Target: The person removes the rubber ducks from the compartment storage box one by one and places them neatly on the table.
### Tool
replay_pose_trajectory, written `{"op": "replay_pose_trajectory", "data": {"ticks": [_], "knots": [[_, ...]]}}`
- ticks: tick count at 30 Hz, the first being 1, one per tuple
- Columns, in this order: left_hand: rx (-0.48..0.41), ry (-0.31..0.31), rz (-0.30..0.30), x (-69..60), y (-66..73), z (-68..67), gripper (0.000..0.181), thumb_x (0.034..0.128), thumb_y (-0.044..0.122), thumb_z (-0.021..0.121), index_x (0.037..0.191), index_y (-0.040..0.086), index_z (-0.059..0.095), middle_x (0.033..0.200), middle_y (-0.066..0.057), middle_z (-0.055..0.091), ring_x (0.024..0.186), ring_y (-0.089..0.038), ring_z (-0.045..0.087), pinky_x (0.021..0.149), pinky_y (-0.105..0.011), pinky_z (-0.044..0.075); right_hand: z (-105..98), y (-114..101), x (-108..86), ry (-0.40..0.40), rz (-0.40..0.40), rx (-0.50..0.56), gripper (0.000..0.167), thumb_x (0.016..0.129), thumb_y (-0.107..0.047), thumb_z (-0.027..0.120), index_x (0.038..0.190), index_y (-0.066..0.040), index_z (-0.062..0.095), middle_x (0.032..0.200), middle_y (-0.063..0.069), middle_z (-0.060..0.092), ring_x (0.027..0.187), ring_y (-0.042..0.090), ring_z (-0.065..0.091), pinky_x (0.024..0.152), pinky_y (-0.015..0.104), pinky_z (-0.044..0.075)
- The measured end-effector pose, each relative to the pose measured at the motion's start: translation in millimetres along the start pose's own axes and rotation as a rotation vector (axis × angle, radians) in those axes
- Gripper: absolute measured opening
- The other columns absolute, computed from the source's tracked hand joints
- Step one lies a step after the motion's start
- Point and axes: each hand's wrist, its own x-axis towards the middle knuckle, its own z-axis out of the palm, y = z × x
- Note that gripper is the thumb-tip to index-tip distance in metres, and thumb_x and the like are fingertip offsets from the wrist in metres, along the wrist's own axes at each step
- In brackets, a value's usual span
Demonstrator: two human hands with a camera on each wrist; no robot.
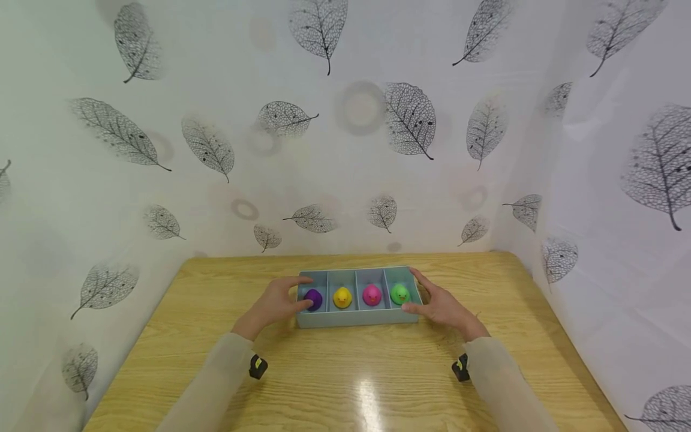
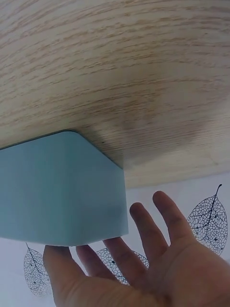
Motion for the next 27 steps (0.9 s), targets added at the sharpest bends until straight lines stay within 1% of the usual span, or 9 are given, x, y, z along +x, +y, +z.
{"op": "replay_pose_trajectory", "data": {"ticks": [1,2,7,8,13,16,20,23,27], "knots": [[0.009,-0.018,-0.004,0.8,-0.3,0.2,0.052,0.0912,0.018,0.082,0.140,0.006,0.066,0.136,-0.015,0.070,0.115,-0.040,0.069,0.117,-0.056,0.046,-0.2,-0.4,0.1,0.000,-0.001,-0.001,0.099,0.098,-0.045,0.074,0.171,-0.027,0.009,0.165,0.036,0.030,0.147,0.062,0.035,0.112,0.079,0.035],[0.017,-0.027,-0.002,1.8,-0.3,0.5,0.052,0.0906,0.017,0.083,0.139,0.006,0.066,0.135,-0.015,0.071,0.127,-0.041,0.064,0.117,-0.055,0.047,-0.4,-0.8,0.1,0.000,-0.002,-0.001,0.099,0.098,-0.044,0.074,0.171,-0.027,0.010,0.165,0.036,0.031,0.147,0.062,0.035,0.112,0.079,0.034],[0.046,-0.082,0.005,7.0,1.4,-0.1,0.052,0.0885,0.010,0.083,0.137,0.003,0.066,0.132,-0.018,0.071,0.126,-0.039,0.065,0.115,-0.052,0.049,-1.2,-3.3,-0.1,-0.003,0.006,-0.003,0.099,0.098,-0.045,0.073,0.171,-0.028,0.009,0.164,0.036,0.032,0.146,0.063,0.036,0.111,0.080,0.034],[0.051,-0.084,0.005,8.1,1.8,-0.3,0.052,0.0879,0.009,0.083,0.136,0.003,0.067,0.138,-0.018,0.069,0.133,-0.039,0.062,0.116,-0.052,0.048,-1.3,-3.9,0.0,-0.004,0.011,-0.003,0.099,0.098,-0.046,0.074,0.171,-0.028,0.009,0.164,0.036,0.032,0.146,0.063,0.035,0.111,0.080,0.034],[0.074,-0.114,-0.024,10.4,4.2,-0.9,0.053,0.0872,0.007,0.084,0.138,0.003,0.067,0.142,-0.017,0.067,0.136,-0.038,0.060,0.117,-0.053,0.047,-1.8,-4.6,1.0,-0.014,0.018,-0.003,0.101,0.097,-0.047,0.074,0.171,-0.029,0.008,0.164,0.035,0.034,0.146,0.064,0.034,0.112,0.081,0.031],[0.083,-0.118,-0.039,10.0,6.2,-1.4,0.053,0.0871,0.006,0.084,0.138,0.005,0.067,0.142,-0.016,0.067,0.135,-0.037,0.061,0.117,-0.052,0.048,-1.9,-3.4,1.6,-0.017,0.015,-0.005,0.101,0.097,-0.046,0.074,0.171,-0.028,0.008,0.164,0.034,0.035,0.146,0.064,0.034,0.112,0.082,0.031],[0.120,-0.122,-0.027,10.8,6.9,-1.4,0.054,0.0859,0.006,0.085,0.137,0.004,0.068,0.140,-0.017,0.068,0.133,-0.037,0.062,0.115,-0.052,0.049,-2.2,-2.3,1.8,-0.015,0.017,-0.009,0.101,0.097,-0.046,0.075,0.171,-0.028,0.010,0.164,0.034,0.036,0.146,0.063,0.036,0.112,0.080,0.033],[0.155,-0.137,-0.019,12.4,7.0,-1.1,0.055,0.0853,0.007,0.085,0.137,0.004,0.067,0.139,-0.016,0.069,0.132,-0.038,0.062,0.115,-0.052,0.049,-2.3,-2.9,2.2,-0.014,0.013,-0.014,0.101,0.096,-0.047,0.075,0.171,-0.025,0.011,0.164,0.035,0.035,0.146,0.062,0.037,0.111,0.080,0.034],[0.183,-0.161,-0.039,14.6,8.8,-0.7,0.057,0.0859,0.009,0.086,0.139,0.005,0.066,0.141,-0.015,0.068,0.133,-0.037,0.062,0.115,-0.052,0.049,-2.2,-2.6,2.6,-0.016,0.006,-0.025,0.102,0.096,-0.048,0.075,0.171,-0.022,0.011,0.163,0.036,0.035,0.145,0.062,0.038,0.110,0.080,0.035]]}}
